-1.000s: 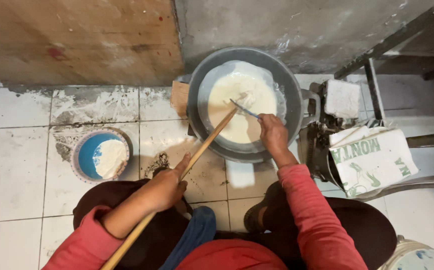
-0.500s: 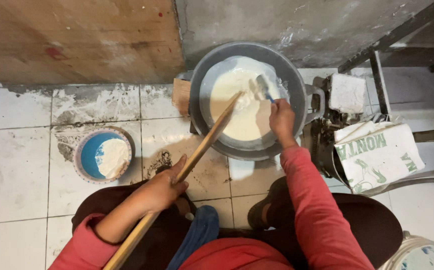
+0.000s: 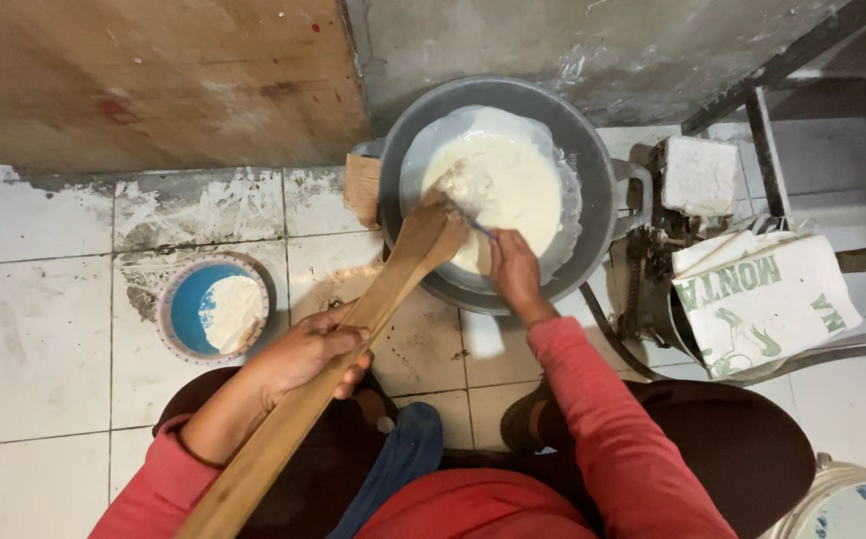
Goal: The person stirs a thick white mixture in a large pot using a wooden stirrer, periodically adding white powder from a bowl and scraping the sides with a spatula.
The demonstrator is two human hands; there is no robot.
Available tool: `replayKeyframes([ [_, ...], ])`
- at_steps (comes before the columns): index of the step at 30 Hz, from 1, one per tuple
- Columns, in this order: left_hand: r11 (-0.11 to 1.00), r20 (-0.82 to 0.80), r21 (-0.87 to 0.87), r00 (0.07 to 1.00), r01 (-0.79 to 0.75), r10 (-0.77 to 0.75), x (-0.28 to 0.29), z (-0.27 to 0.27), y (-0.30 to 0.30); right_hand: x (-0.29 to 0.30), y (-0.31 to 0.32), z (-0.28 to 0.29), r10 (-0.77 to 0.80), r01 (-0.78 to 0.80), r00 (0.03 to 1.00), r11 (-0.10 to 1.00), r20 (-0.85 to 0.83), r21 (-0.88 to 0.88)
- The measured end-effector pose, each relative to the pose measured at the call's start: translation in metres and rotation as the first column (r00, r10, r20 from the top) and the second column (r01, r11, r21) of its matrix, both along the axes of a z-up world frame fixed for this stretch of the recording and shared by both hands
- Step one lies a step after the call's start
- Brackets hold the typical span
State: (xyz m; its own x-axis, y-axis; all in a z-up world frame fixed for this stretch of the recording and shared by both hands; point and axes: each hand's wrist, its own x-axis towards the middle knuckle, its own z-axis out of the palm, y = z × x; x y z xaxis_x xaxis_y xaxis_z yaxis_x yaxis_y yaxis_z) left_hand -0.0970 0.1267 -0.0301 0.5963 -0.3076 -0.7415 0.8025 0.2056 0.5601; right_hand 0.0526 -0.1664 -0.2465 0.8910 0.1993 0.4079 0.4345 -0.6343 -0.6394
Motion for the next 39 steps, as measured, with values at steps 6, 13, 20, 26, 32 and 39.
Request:
replayKeyframes([
  [6,0.999,0.035,-0.004,0.998,0.049,-0.049,-0.006,0.012,0.002,0.048,-0.024,-0.022,-0.010,0.019,0.994,0.997,0.113,-0.080],
  [13,0.998,0.010,-0.004,0.998,0.057,-0.057,-0.003,0.009,0.002,0.077,-0.030,-0.043,-0.167,0.166,0.986,0.986,-0.017,-0.025],
  [20,0.990,0.061,0.051,0.989,0.131,-0.134,-0.002,0.004,0.002,0.089,-0.029,-0.013,-0.220,0.307,0.896,0.934,-0.385,0.182],
  [26,0.999,0.016,0.033,0.999,0.032,-0.033,0.001,0.008,0.003,0.017,-0.015,-0.008,-0.118,0.118,0.993,0.993,-0.011,0.005],
  [32,0.996,-0.014,0.023,0.996,0.090,-0.090,0.002,0.011,0.006,0.029,-0.038,-0.039,-0.191,0.187,0.981,0.975,-0.025,-0.123],
  [39,0.964,0.090,0.120,0.965,0.236,-0.247,-0.001,0.019,0.001,0.088,-0.038,-0.051,-0.178,0.245,0.949,0.937,-0.261,0.251],
])
